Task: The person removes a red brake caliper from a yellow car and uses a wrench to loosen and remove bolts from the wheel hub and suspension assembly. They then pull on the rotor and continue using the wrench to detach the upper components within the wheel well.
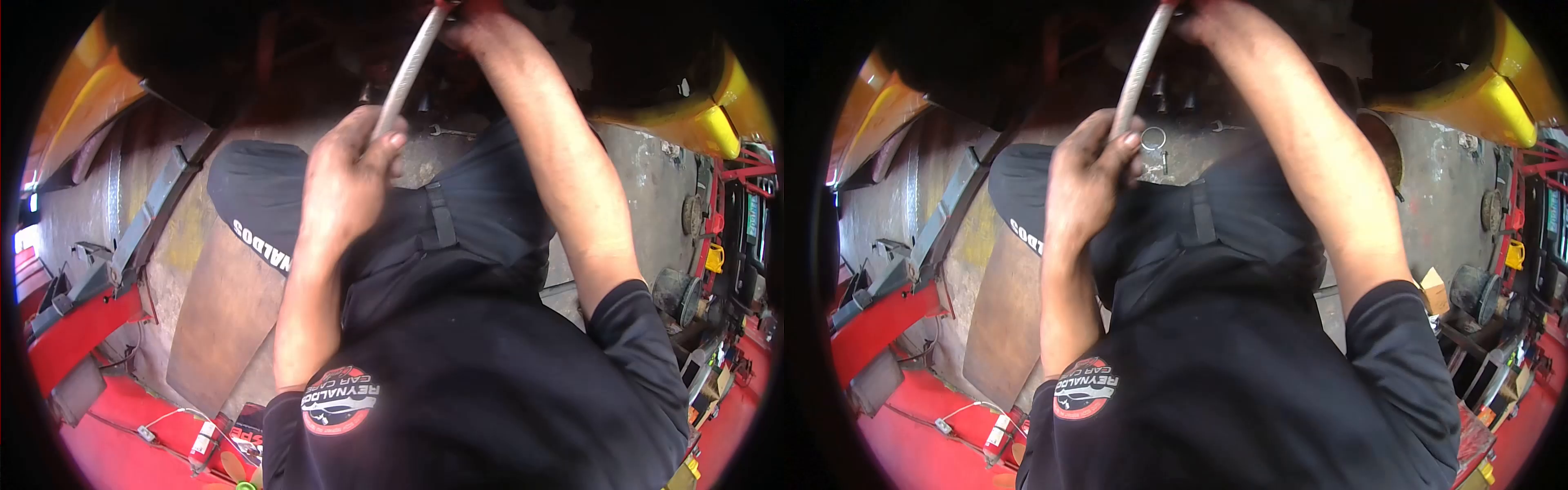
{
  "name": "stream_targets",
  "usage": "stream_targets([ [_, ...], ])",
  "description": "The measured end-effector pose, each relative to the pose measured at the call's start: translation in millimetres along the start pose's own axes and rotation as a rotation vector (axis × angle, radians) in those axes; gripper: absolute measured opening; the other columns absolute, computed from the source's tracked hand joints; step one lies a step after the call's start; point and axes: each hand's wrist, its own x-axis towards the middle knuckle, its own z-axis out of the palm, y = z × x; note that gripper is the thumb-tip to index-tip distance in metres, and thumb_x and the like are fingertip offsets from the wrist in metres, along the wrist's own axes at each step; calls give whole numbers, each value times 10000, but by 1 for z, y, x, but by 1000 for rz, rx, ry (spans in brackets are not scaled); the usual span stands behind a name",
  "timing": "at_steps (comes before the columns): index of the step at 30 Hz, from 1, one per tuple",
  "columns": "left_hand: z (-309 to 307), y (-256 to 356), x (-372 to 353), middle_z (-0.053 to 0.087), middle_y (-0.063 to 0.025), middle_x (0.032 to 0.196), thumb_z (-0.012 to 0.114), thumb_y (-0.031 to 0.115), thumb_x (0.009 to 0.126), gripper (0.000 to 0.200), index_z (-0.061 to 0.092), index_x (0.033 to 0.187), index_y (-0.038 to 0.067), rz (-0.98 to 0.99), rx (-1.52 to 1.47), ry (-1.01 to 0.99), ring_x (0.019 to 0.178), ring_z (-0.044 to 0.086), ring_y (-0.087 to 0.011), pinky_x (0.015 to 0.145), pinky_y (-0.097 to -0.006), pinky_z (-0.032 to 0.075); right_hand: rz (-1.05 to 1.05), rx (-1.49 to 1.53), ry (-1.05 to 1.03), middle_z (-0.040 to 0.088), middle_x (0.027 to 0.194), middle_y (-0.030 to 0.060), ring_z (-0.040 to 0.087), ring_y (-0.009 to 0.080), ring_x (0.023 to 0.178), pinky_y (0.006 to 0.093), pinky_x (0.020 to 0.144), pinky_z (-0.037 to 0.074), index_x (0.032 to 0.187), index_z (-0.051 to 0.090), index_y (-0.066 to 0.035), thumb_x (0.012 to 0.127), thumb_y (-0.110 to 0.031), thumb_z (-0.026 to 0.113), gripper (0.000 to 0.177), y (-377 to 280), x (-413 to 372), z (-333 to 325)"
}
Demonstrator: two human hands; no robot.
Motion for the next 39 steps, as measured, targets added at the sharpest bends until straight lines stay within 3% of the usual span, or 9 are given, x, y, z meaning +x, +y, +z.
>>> stream_targets([
  [9,-33,-74,-12,581,-96,766,612,14,770,87,585,844,-22,249,-226,-172,717,552,-158,682,-269,440,-44,-405,-39,508,572,2,469,122,471,245,440,388,758,569,-106,783,-270,671,194,-5,-38,10],
  [11,-57,-79,-30,605,-33,717,611,28,789,24,610,800,7,80,-320,-5,657,551,-98,641,-237,445,-120,-419,157,567,920,72,479,161,689,307,613,403,1122,537,-74,918,-352,483,349,10,-71,21],
  [14,-103,-116,-48,536,9,592,671,126,793,129,598,780,20,52,-313,485,518,484,-68,475,-215,370,-3,-741,381,528,628,19,435,120,511,271,501,361,940,587,-33,934,-403,416,408,54,-83,-30],
  [16,-125,-148,-59,530,-5,579,672,224,807,218,603,770,20,-159,-291,807,463,442,-80,445,-230,351,101,-1494,29,535,549,76,499,142,480,286,535,386,779,619,-13,937,-332,411,412,105,-94,-78],
  [18,-131,-218,-81,519,-14,549,642,230,841,215,599,808,22,-393,-293,904,455,469,-104,434,-261,366,318,-1877,-95,666,853,175,630,248,826,365,749,461,951,633,24,879,-293,491,355,166,-110,-164],
  [21,-68,-343,-132,615,-50,661,624,251,865,236,618,889,17,-511,-478,710,541,538,-103,491,-246,419,976,-1632,105,637,1009,210,614,288,928,377,821,452,986,607,51,838,-296,541,383,203,-128,-271],
  [24,13,-410,-182,633,-167,1043,530,168,871,427,479,1274,38,-678,-302,246,956,588,-236,849,-379,449,954,-1661,182,625,1030,207,602,290,948,376,832,449,1007,591,44,841,-294,537,381,208,-126,-283],
  [26,44,-391,-194,627,-168,1052,531,171,869,434,472,1279,41,-825,-202,60,967,579,-241,855,-385,442,942,-1681,191,617,1043,205,595,292,961,375,839,447,1022,581,40,842,-292,534,380,211,-116,-284],
  [39,55,-308,-226,590,-169,1112,535,191,860,481,421,1309,62,-1175,-295,164,1038,518,-280,895,-428,398,931,-1722,123,564,1132,191,545,303,1046,369,887,433,1115,514,10,853,-282,513,393,201,-170,-239],
])
